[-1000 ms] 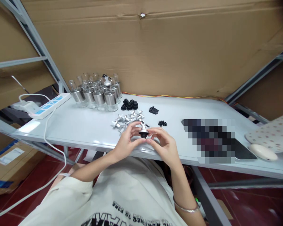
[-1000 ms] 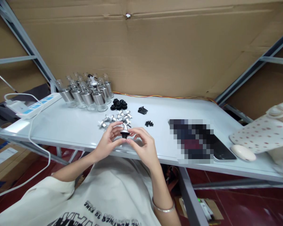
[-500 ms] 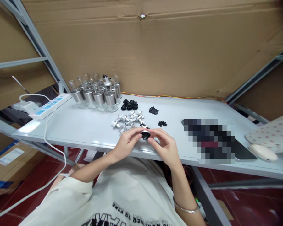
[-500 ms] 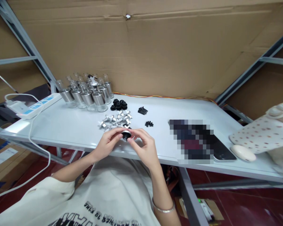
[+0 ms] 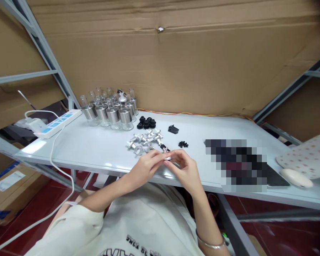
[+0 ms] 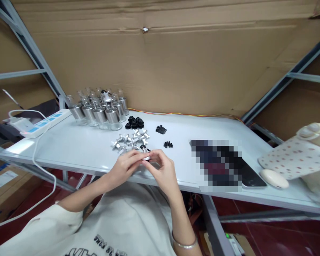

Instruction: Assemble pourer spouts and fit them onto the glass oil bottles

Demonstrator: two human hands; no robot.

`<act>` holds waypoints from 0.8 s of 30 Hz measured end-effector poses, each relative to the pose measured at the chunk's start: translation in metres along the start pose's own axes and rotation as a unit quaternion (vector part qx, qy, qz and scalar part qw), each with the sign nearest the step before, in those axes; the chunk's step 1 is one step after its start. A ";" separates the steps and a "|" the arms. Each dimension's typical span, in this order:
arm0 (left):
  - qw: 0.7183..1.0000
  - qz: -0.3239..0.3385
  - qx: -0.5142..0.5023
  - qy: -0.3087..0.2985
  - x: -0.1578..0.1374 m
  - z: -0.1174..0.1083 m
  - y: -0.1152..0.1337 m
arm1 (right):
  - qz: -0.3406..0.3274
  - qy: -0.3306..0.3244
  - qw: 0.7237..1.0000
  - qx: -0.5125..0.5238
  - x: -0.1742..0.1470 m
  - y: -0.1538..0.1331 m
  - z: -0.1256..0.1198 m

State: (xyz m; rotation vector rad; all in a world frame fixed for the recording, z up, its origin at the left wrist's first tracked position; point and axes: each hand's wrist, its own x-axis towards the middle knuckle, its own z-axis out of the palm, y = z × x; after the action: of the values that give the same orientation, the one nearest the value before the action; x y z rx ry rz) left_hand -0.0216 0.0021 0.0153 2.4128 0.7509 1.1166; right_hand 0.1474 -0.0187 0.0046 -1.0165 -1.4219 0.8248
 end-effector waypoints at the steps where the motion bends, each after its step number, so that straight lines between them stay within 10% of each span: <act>1: 1.000 0.009 0.015 -0.014 0.002 -0.003 0.001 | 0.004 0.002 1.000 0.017 0.000 0.001 0.000; 5: 0.999 -0.026 0.045 -0.008 0.014 -0.031 -0.001 | 0.002 0.031 0.999 0.039 0.000 0.005 0.001; 13: 0.924 -0.161 0.187 0.291 0.053 -0.132 -0.075 | -0.054 0.035 0.997 -0.033 0.002 0.006 0.000; 24: 0.901 -0.270 0.249 0.231 0.076 -0.167 -0.132 | -0.047 0.070 0.995 -0.047 0.002 0.008 0.000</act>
State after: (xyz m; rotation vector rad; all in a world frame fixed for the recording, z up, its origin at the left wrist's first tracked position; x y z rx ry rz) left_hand -0.1516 0.1708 0.0908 2.0595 1.9279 1.3762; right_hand 0.1482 -0.0138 -0.0018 -1.0506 -1.3883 0.6119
